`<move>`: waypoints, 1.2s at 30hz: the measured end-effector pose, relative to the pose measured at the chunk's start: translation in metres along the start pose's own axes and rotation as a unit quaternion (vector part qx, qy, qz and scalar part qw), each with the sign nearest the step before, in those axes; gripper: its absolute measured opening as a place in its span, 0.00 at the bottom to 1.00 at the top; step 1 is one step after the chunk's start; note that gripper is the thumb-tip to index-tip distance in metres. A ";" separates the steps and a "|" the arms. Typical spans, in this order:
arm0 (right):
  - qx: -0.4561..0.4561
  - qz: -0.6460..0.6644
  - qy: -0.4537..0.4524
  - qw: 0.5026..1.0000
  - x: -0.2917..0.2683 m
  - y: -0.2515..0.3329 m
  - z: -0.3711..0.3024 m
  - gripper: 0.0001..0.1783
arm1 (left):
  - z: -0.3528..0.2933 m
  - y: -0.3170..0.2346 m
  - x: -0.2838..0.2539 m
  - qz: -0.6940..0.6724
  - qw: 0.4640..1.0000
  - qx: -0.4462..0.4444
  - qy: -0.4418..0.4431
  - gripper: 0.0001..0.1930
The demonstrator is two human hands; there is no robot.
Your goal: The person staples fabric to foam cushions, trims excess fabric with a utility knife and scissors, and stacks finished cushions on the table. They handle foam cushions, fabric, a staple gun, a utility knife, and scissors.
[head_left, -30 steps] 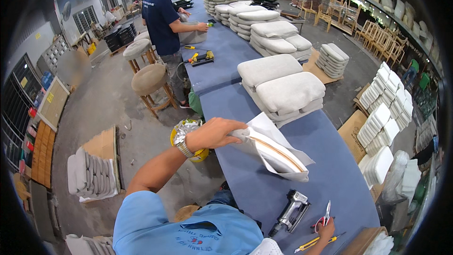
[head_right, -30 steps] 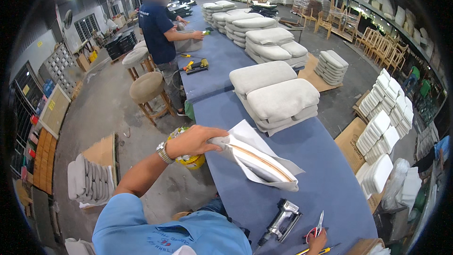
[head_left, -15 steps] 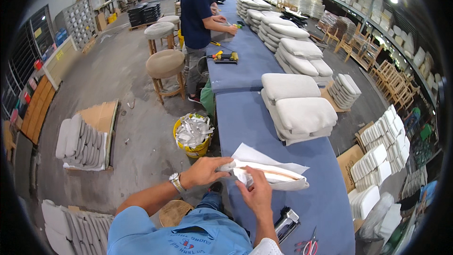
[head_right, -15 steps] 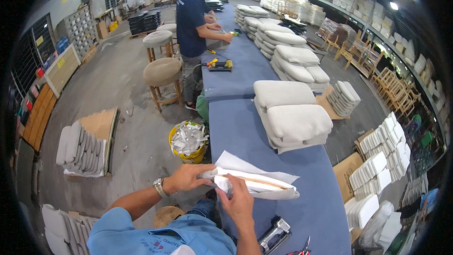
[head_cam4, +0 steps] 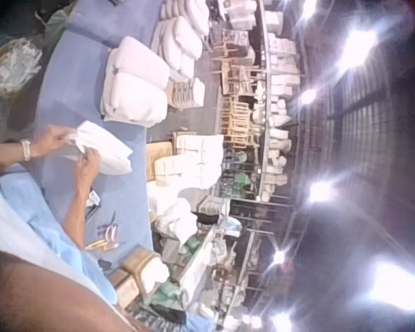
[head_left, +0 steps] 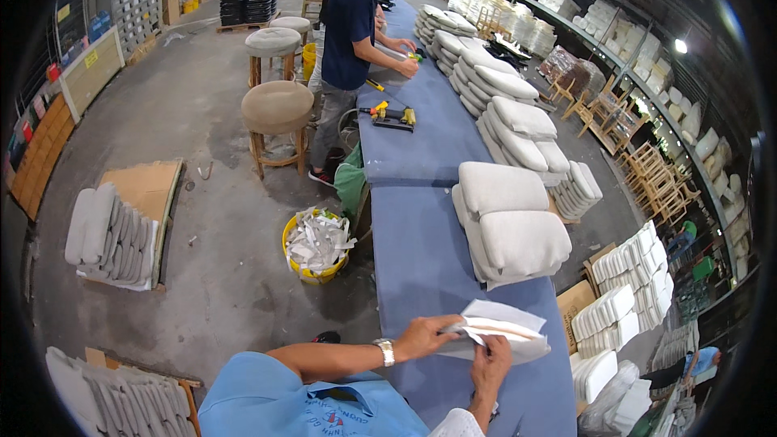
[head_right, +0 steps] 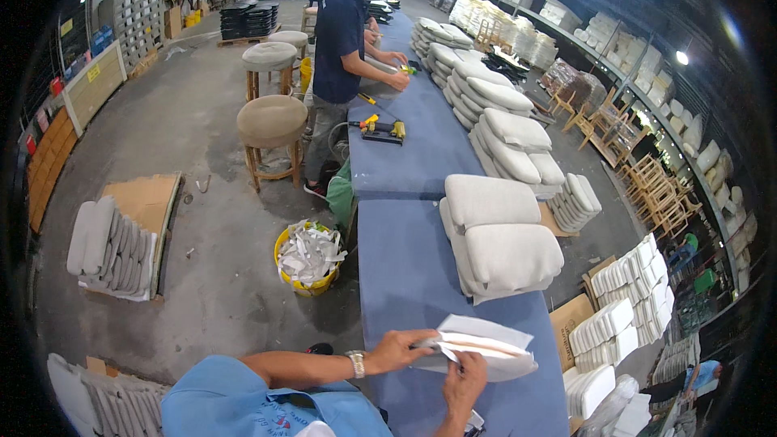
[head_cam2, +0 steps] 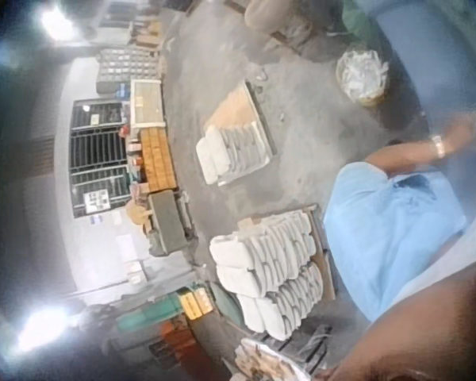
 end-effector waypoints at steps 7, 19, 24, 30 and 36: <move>0.071 -0.010 -0.032 0.997 0.056 0.016 -0.026 0.09 | 0.003 0.066 -0.025 0.031 0.992 0.055 0.113 0.28; 0.220 0.073 -0.091 0.969 0.076 0.049 -0.022 0.10 | 0.025 0.048 -0.031 0.081 0.976 -0.016 0.204 0.26; 0.287 0.129 -0.096 0.944 0.101 0.037 -0.032 0.10 | 0.013 0.065 -0.032 0.067 0.968 0.039 0.239 0.29; 0.380 0.160 -0.146 0.899 0.110 0.059 -0.034 0.10 | 0.006 0.070 -0.043 0.076 0.951 0.087 0.287 0.30; 0.332 0.039 -0.184 0.924 0.124 0.064 -0.030 0.11 | 0.006 0.060 -0.051 0.113 0.946 0.093 0.289 0.31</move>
Point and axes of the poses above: each hand's wrist, its own z-axis towards the middle knuckle, its own x-axis out of the palm, y = z × x, the point moved 2 cm from there along z, towards the middle knuckle, and after that the axes turned 8 degrees about y, right-handed, at the moved point
